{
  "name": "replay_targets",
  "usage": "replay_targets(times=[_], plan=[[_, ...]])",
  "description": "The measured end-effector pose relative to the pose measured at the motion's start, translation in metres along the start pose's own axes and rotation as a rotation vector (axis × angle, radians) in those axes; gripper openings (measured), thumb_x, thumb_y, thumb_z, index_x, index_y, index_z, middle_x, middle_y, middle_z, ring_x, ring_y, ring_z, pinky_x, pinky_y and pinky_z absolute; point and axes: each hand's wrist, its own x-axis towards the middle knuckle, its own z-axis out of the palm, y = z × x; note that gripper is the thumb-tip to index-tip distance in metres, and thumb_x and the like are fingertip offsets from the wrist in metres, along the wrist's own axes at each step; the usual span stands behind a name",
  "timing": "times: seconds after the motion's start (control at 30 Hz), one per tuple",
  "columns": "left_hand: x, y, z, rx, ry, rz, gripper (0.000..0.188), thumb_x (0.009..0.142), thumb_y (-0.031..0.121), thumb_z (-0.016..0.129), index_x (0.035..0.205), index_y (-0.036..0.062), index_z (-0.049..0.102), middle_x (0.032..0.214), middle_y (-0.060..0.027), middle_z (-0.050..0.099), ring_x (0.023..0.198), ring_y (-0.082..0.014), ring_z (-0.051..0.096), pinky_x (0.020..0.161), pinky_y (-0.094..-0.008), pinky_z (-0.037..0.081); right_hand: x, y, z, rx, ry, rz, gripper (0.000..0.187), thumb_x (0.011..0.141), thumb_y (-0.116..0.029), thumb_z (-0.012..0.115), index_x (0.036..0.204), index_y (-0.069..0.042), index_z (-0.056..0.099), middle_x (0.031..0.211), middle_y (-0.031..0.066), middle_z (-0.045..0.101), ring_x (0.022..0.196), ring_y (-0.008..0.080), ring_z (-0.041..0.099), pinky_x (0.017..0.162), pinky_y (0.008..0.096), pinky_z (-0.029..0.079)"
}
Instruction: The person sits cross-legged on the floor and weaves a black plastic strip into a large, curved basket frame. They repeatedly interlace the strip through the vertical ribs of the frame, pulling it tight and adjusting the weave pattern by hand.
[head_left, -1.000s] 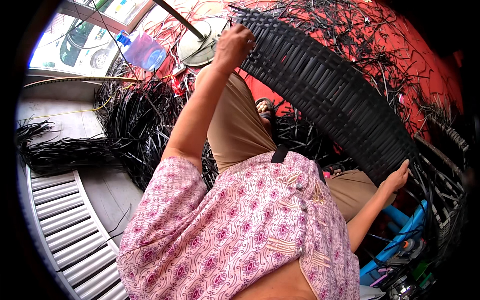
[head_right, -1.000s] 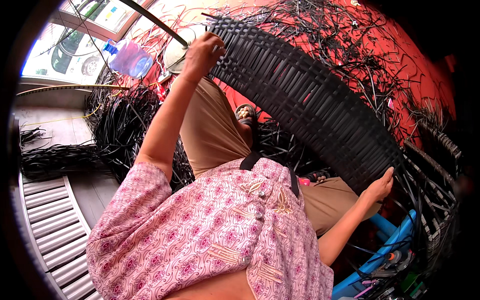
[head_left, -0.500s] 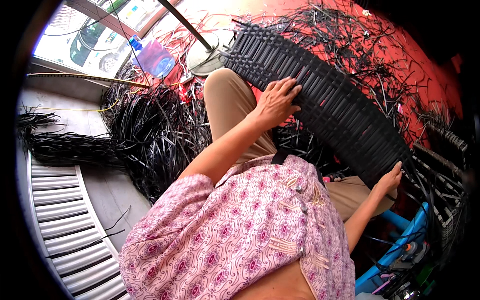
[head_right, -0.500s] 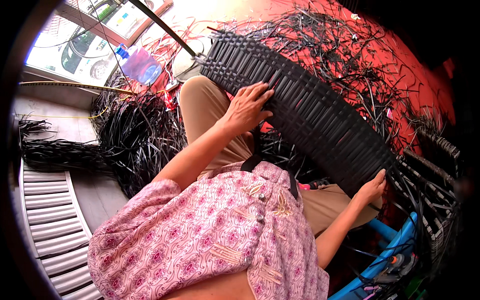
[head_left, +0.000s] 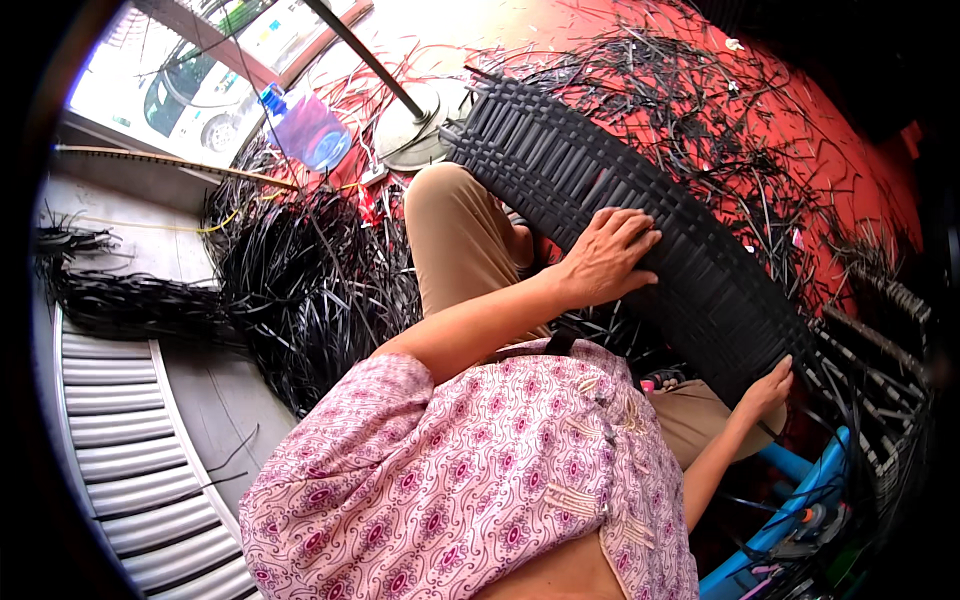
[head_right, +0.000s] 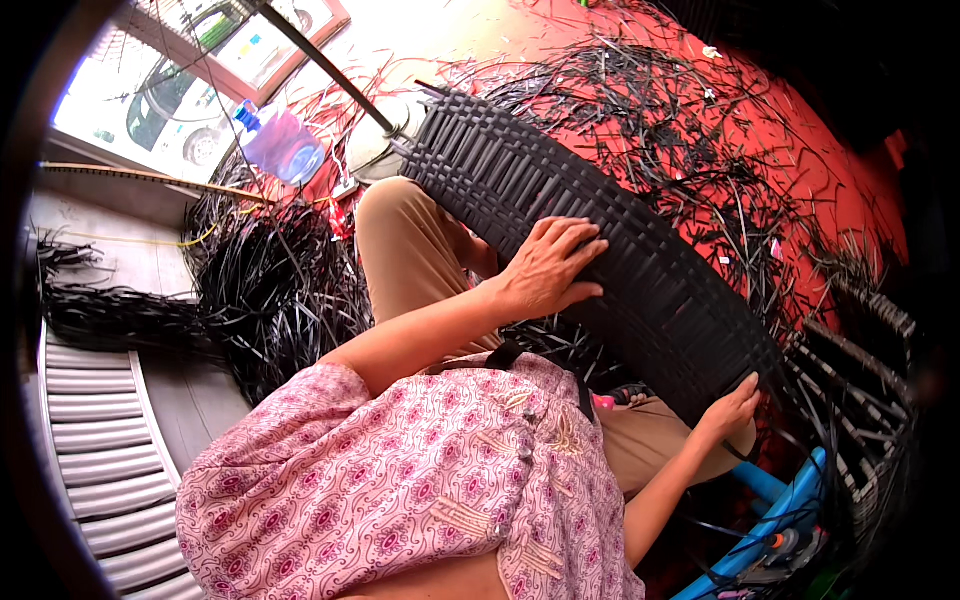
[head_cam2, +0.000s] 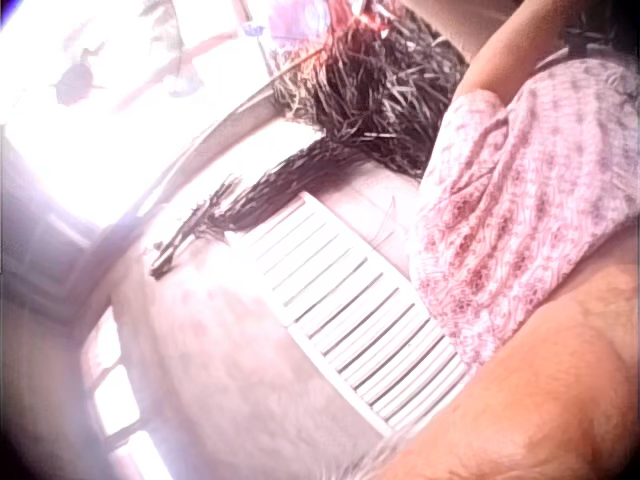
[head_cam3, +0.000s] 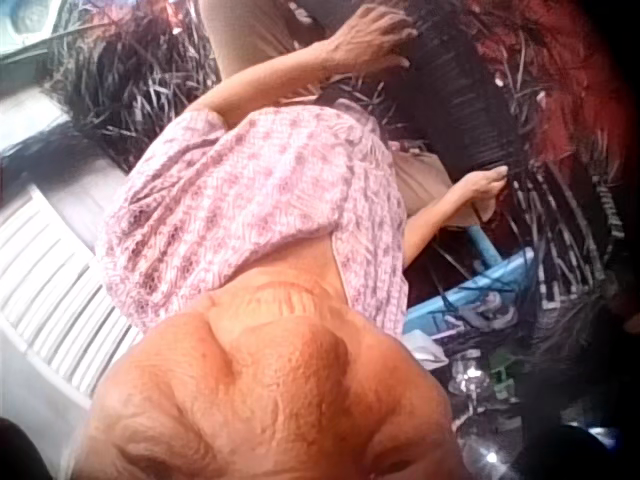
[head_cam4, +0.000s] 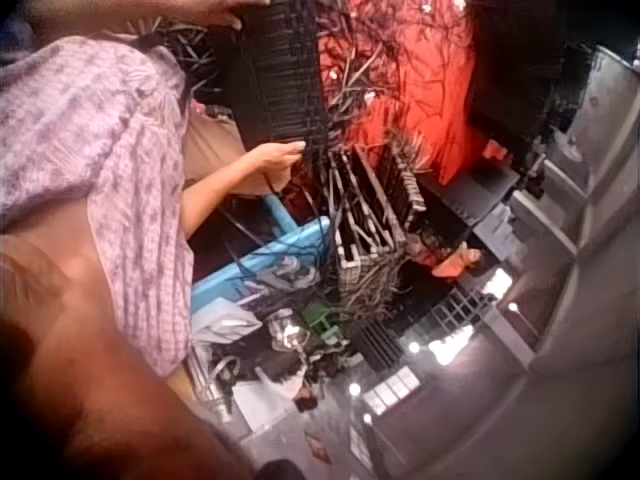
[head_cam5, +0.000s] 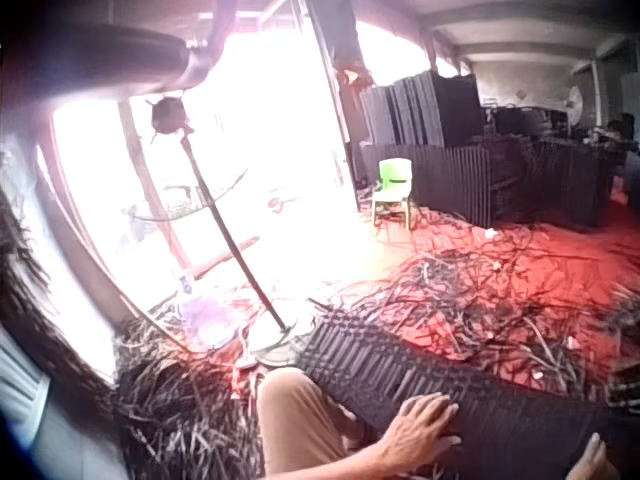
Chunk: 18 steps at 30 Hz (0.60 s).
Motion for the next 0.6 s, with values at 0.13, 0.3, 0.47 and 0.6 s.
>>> replay_targets(times=[0.13, 0.3, 0.47, 0.6], plan=[[0.014, -0.016, 0.013, 0.007, 0.067, 0.015, 0.062, 0.079, 0.039, 0.076, 0.126, 0.003, 0.06, 0.128, -0.0125, 0.053, 0.132, -0.0285, 0.044, 0.113, -0.0449, 0.031, -0.007, -0.008, 0.001, 0.083, 0.061, -0.021, 0.054, 0.104, -0.041, 0.047, 0.117, 0.008, 0.065, 0.112, 0.0309, 0.066, 0.104, 0.0439, 0.064, 0.089, 0.043, 0.05], [0.014, -0.018, 0.014, -0.007, 0.085, -0.014, 0.063, 0.078, 0.038, 0.076, 0.127, 0.0033, 0.059, 0.128, -0.0123, 0.051, 0.134, -0.0291, 0.042, 0.114, -0.0458, 0.03, -0.001, -0.003, 0.005, 0.019, 0.039, -0.049, 0.06, 0.103, -0.046, 0.045, 0.119, 0.008, 0.064, 0.115, 0.033, 0.064, 0.107, 0.046, 0.061, 0.092, 0.0453, 0.048], [0.007, -0.023, 0.02, -0.027, 0.128, 0.021, 0.067, 0.074, 0.035, 0.08, 0.129, 0.0045, 0.058, 0.128, -0.0122, 0.051, 0.132, -0.0301, 0.044, 0.112, -0.047, 0.034, -0.006, -0.007, 0.001, -0.01, 0.055, -0.039, 0.053, 0.104, -0.04, 0.045, 0.12, 0.007, 0.064, 0.115, 0.0308, 0.066, 0.107, 0.0428, 0.064, 0.091, 0.0428, 0.051], [0.025, -0.012, 0.031, -0.111, 0.074, 0.024, 0.065, 0.069, 0.03, 0.083, 0.125, 0.0091, 0.06, 0.125, -0.0128, 0.053, 0.126, -0.0334, 0.049, 0.104, -0.0489, 0.041, 0.009, 0.043, -0.013, -0.221, 0.049, -0.265, 0.051, 0.102, -0.045, 0.047, 0.118, -0.001, 0.068, 0.116, 0.0258, 0.067, 0.108, 0.0404, 0.064, 0.093, 0.0463, 0.05]])
